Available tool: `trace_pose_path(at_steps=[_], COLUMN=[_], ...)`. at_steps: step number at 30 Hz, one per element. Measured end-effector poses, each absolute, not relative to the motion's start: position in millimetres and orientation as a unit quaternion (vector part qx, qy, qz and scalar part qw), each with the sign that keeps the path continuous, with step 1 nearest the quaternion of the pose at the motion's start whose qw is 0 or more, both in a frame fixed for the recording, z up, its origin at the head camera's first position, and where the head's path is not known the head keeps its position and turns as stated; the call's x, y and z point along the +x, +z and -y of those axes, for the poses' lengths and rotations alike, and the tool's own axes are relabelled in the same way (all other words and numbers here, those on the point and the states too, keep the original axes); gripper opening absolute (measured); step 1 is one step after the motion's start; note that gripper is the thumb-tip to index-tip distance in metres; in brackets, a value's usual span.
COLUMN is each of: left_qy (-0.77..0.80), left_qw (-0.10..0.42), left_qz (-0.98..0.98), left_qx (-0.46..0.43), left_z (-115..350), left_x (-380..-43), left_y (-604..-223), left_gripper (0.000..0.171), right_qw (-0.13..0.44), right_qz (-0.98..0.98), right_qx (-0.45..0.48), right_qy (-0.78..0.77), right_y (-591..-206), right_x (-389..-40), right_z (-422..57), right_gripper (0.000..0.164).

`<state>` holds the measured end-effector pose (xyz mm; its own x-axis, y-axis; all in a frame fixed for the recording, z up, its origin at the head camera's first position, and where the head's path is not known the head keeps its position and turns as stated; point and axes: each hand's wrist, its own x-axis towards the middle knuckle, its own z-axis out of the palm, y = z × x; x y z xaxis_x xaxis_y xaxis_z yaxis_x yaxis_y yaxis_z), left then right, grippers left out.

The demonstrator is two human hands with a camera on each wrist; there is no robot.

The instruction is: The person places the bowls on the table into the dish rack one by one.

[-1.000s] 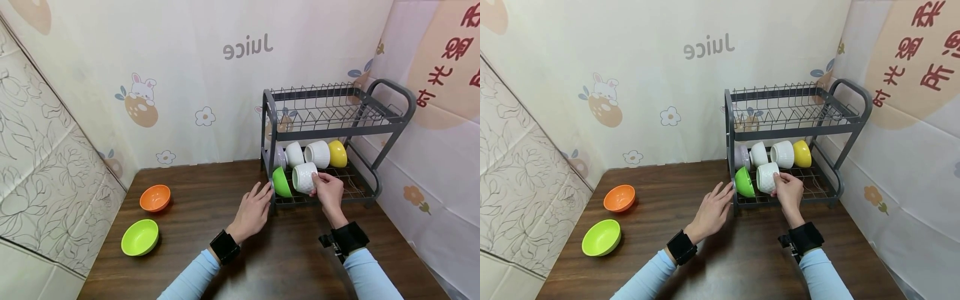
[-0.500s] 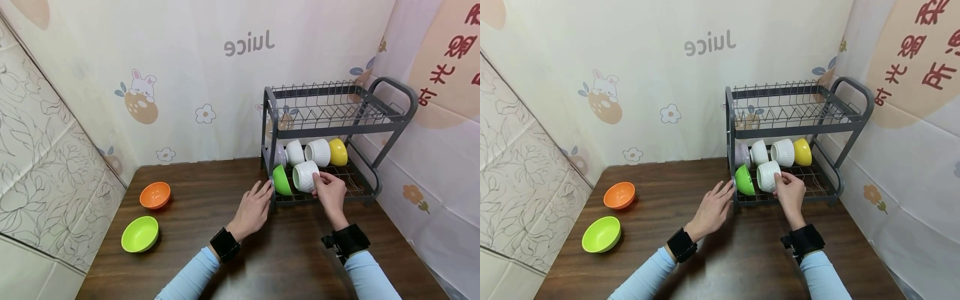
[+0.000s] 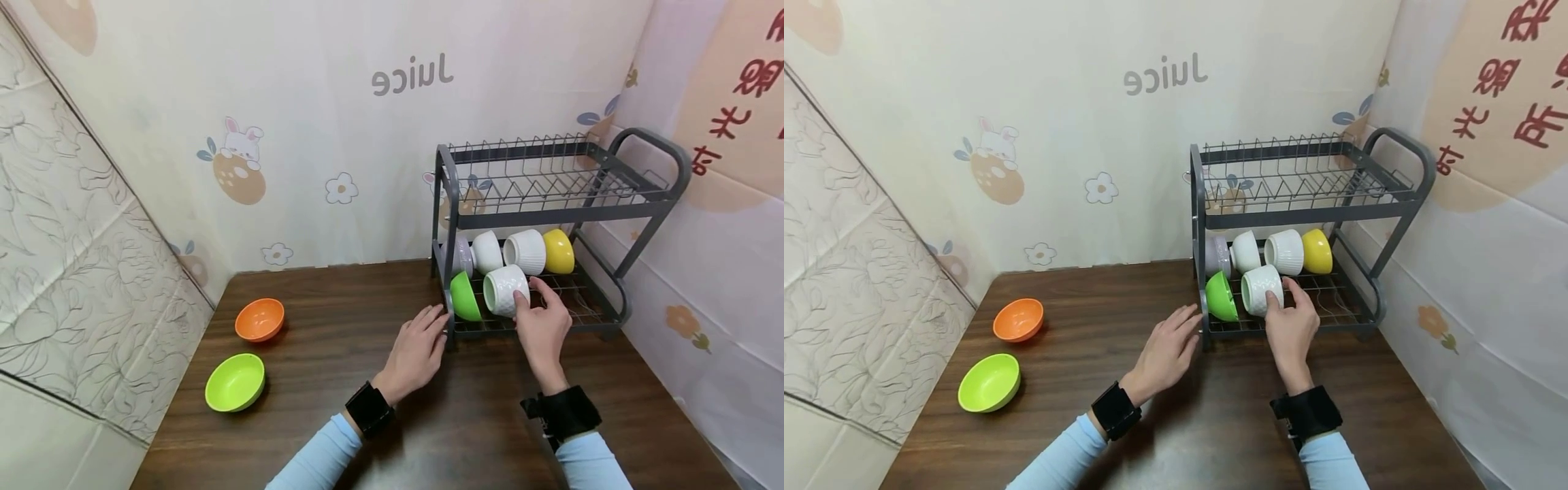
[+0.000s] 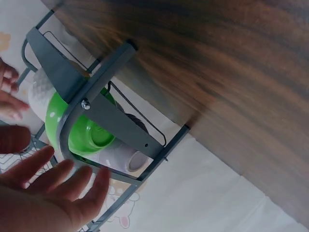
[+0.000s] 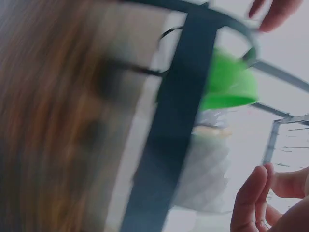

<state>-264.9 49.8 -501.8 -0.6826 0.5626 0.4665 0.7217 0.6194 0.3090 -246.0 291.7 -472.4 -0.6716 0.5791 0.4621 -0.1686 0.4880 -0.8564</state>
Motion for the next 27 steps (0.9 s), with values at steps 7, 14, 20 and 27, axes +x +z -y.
trace_pose_path(at_steps=[7,14,20,27], left_qy=[-0.285,-0.282,-0.301,-0.289], left_qw=[0.187,0.170,0.201,0.251], left_qz=[0.873,0.883,0.880,0.888], left_qx=[-0.350,-0.333,-0.306,-0.255], left_z=[-46,-39,-25,19], left_x=[-248,-239,-236,-237], left_y=[-503,-506,-510,-513], left_gripper=[0.012,0.010,0.007,0.007], right_qw=[0.324,0.261,0.238,0.228], right_qz=[0.772,0.794,0.789,0.783], right_qx=[-0.074,-0.078,-0.071,-0.044], right_qy=[0.542,0.543,0.561,0.577], right_y=[-476,-490,-491,-493], right_x=[-227,-219,-221,-224], right_z=[-245,-218,-204,-182], right_gripper=[0.015,0.007,0.008,0.007])
